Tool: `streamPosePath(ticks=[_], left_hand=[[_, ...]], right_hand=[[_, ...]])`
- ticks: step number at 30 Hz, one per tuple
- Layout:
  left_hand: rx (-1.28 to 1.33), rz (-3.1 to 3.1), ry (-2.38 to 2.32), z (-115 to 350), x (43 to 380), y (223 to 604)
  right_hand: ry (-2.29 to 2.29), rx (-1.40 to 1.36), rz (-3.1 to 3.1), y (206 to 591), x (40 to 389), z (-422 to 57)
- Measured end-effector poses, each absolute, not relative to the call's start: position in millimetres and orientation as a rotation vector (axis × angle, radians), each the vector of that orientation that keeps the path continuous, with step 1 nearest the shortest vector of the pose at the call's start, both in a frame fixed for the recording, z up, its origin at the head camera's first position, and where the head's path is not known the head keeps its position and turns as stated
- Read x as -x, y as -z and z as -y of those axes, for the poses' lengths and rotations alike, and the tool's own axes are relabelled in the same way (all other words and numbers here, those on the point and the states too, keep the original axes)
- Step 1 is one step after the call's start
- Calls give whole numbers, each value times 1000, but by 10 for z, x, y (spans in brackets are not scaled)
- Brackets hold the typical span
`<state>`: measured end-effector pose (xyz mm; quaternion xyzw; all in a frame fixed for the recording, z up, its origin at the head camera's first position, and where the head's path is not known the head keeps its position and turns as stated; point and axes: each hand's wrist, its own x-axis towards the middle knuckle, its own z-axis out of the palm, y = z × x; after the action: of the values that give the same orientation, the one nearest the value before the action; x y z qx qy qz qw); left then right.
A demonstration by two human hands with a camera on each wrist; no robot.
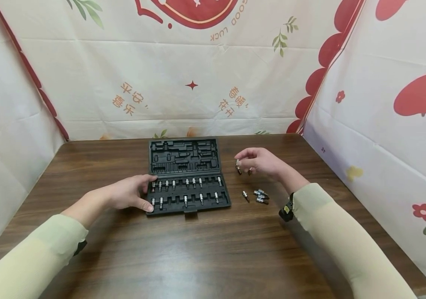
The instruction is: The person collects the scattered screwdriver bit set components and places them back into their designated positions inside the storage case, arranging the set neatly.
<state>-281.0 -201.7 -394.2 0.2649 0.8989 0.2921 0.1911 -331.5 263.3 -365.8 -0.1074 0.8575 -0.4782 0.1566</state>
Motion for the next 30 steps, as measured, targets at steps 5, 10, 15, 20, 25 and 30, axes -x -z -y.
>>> streamPosePath(ticks=[5, 10, 15, 20, 25, 30], left_hand=[[-744, -2525, -818, 2016, 2809, 3933], [-741, -2522, -820, 2027, 2812, 3938], [-736, -2512, -833, 2037, 2804, 3942], [-734, -2507, -846, 2048, 2795, 3951], [-733, -2503, -853, 2047, 2795, 3966], [-736, -2503, -851, 2043, 2785, 3954]], right_hand=[[1341, 327, -2454, 3647, 3303, -2502], [1312, 351, -2440, 3652, 3300, -2359], [1231, 365, -2469, 3689, 3305, -2204], [1089, 347, -2542, 3747, 3304, -2019], [992, 326, -2590, 3790, 3291, -1856], [948, 312, -2637, 3802, 3272, -1774]])
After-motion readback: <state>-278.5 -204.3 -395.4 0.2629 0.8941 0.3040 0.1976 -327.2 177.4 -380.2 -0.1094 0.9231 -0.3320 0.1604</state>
